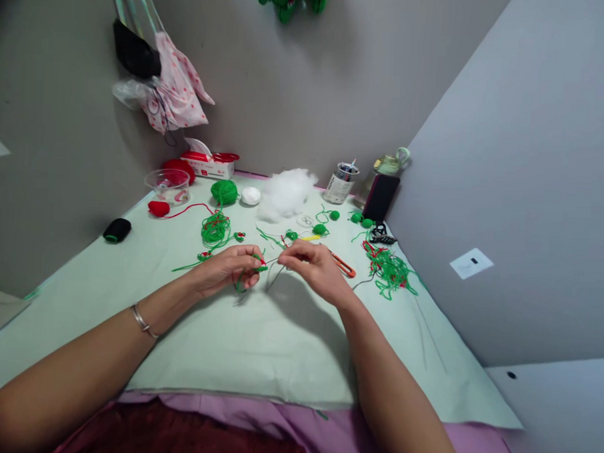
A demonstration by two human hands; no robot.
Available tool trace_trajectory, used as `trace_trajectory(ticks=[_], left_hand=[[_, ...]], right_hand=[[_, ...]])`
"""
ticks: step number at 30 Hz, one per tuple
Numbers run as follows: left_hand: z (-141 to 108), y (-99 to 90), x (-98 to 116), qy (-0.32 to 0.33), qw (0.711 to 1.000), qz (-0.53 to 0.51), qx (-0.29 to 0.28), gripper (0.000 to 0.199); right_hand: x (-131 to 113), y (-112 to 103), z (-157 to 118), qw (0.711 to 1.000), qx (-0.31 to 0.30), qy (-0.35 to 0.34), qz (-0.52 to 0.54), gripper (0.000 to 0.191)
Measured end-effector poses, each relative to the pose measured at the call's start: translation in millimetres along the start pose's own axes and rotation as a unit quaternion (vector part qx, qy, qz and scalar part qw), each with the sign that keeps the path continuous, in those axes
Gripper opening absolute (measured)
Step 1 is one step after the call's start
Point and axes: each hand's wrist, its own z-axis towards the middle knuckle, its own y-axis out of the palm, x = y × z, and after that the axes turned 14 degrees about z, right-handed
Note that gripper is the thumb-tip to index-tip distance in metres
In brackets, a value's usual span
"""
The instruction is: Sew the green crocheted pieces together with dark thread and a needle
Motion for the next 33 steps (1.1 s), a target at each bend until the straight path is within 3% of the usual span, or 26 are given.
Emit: trace_trajectory(ticks=[5, 12, 33], left_hand=[[1, -1.8, 0, 0.004, 1.0, -0.006, 0.002, 0.018], [3, -4.0, -2, 0.0, 1.0, -0.014, -0.002, 0.022], [4, -5.5, -4, -0.003, 1.0, -0.009, -0.003, 0.024]], right_hand=[[4, -22, 5, 0.977, 0.17, -0.002, 0.13, 0.017], [3, -30, 10, 0.944, 0.279, -0.026, 0.173, 0.016], [8, -40, 12, 0.904, 0.363, -0.087, 0.207, 0.012]])
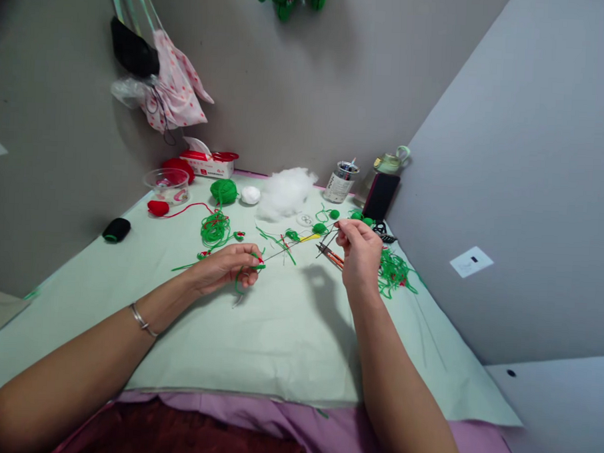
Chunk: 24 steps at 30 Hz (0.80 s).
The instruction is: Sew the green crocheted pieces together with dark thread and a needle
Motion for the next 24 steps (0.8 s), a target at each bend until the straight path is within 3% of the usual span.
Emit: trace_trajectory(ticks=[13, 17, 19, 20, 21, 23, 24], left_hand=[[-1, 0.8, 1, -0.005, 1.0, 0.01, -0.001, 0.02], [0, -0.4, 0, -0.001, 1.0, 0.011, 0.002, 0.022], [1, -1.7, -1, 0.01, 1.0, 0.003, 0.021, 0.023], [1, -2.5, -2, 0.018, 0.999, -0.003, 0.037, 0.023], [2, -3.4, -2, 0.027, 0.998, -0.011, 0.055, 0.023], [3, -5.1, -2, 0.046, 0.994, -0.028, 0.093, 0.023], [4, -5.8, -2, 0.055, 0.992, -0.037, 0.108, 0.023]], right_hand=[[0, -1, 3, 0.999, 0.031, -0.012, 0.026, 0.01], [-2, -3, 2, 1.0, -0.012, -0.007, 0.009, 0.013], [-10, -6, -1, 0.994, -0.109, 0.027, 0.003, 0.016], [-15, -7, -3, 0.98, -0.191, 0.056, -0.002, 0.018], [-20, -8, -6, 0.951, -0.295, 0.095, -0.014, 0.021], [-30, -8, -11, 0.847, -0.499, 0.171, -0.057, 0.026], [-33, -7, -13, 0.798, -0.563, 0.195, -0.093, 0.03]])
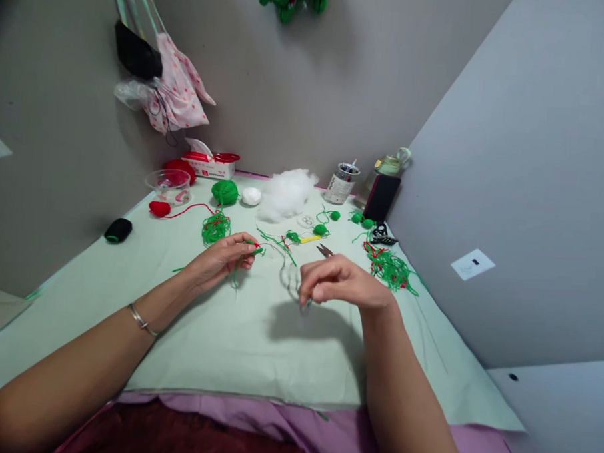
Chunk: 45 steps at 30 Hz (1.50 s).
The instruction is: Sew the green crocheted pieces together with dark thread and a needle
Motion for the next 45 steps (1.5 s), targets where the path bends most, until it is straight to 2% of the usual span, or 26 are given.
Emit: trace_trajectory(ticks=[1, 2, 5, 8, 11, 14, 19, 30, 33, 39, 42, 45], left_hand=[[1, -0.5, 0, 0.007, 1.0, -0.008, 0.012, 0.023], [1, -0.7, 0, 0.012, 1.0, -0.015, 0.02, 0.023], [2, -0.5, -1, 0.018, 0.999, -0.018, 0.03, 0.023], [1, 1.9, -2, 0.021, 0.999, -0.007, 0.037, 0.022], [0, 6.3, -1, 0.022, 0.999, 0.008, 0.047, 0.022], [-2, 10.7, 1, 0.021, 0.998, 0.019, 0.049, 0.022], [-5, 14.1, 2, 0.03, 0.998, 0.032, 0.041, 0.02], [-5, 15.4, -2, 0.042, 0.996, 0.066, 0.042, 0.022], [-5, 18.5, -5, 0.073, 0.99, 0.103, 0.058, 0.02], [-11, 31.0, -15, 0.167, 0.958, 0.204, 0.114, 0.01], [-13, 32.1, -14, 0.181, 0.953, 0.21, 0.124, 0.008], [-13, 29.3, -9, 0.19, 0.95, 0.2, 0.146, 0.008]], right_hand=[[-2, 3, 0, 0.998, -0.032, 0.034, -0.038, 0.034], [-3, 6, 1, 0.995, -0.029, 0.061, -0.08, 0.036], [0, 14, 9, 0.978, 0.069, 0.091, -0.174, 0.037], [6, 24, 17, 0.969, 0.153, 0.056, -0.186, 0.04], [12, 36, 23, 0.951, 0.245, -0.001, -0.191, 0.023], [19, 49, 28, 0.926, 0.295, -0.039, -0.233, 0.019], [25, 58, 32, 0.905, 0.292, -0.041, -0.308, 0.013], [29, 59, 33, 0.903, 0.274, -0.001, -0.331, 0.012], [30, 61, 34, 0.9, 0.281, 0.013, -0.335, 0.012], [38, 69, 39, 0.886, 0.316, 0.025, -0.338, 0.012], [37, 67, 41, 0.911, 0.317, 0.032, -0.263, 0.015], [33, 60, 39, 0.951, 0.27, 0.067, -0.137, 0.022]])
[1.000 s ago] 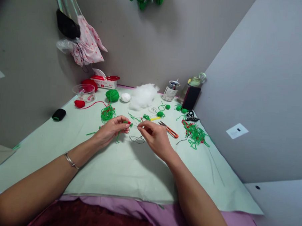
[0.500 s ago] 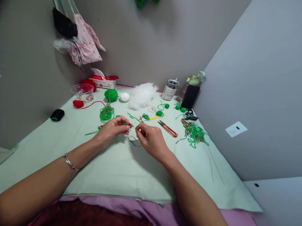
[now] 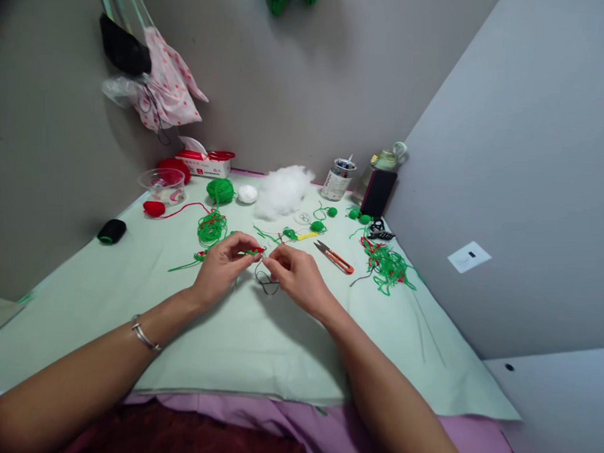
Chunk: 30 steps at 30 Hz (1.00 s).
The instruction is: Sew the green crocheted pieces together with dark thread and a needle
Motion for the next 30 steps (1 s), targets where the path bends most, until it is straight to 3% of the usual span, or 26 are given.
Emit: trace_trajectory(ticks=[3, 5, 9, 15, 19, 22, 25, 28, 30], left_hand=[[2, -2.3, 0, 0.003, 1.0, -0.005, 0.009, 0.008], [2, -1.9, -1, 0.005, 1.0, -0.01, 0.005, 0.008], [1, 0.0, -2, -0.001, 0.998, -0.048, -0.033, 0.011], [2, -0.8, 1, -0.056, 0.986, -0.123, -0.102, 0.018], [2, -1.6, 2, -0.08, 0.972, -0.139, -0.169, 0.024], [2, -3.3, 4, -0.1, 0.953, -0.164, -0.234, 0.028], [3, -7.3, 7, -0.114, 0.933, -0.195, -0.28, 0.027], [6, -13.2, 7, -0.118, 0.921, -0.214, -0.305, 0.024], [9, -17.2, 5, -0.117, 0.917, -0.226, -0.309, 0.024]], right_hand=[[-2, -5, 1, 0.993, -0.067, 0.05, 0.079, 0.025], [-2, -5, 2, 0.989, -0.079, 0.065, 0.109, 0.024], [-4, -4, 4, 0.989, -0.026, 0.062, 0.129, 0.022], [-3, -15, 7, 0.988, 0.036, 0.024, 0.151, 0.037], [3, -12, 11, 0.964, 0.027, 0.095, 0.245, 0.035], [11, -19, 19, 0.938, 0.076, 0.104, 0.321, 0.034], [21, -55, 26, 0.93, 0.166, 0.048, 0.324, 0.037], [26, -114, 22, 0.94, 0.24, -0.042, 0.239, 0.046], [26, -150, 14, 0.937, 0.262, -0.059, 0.223, 0.05]])
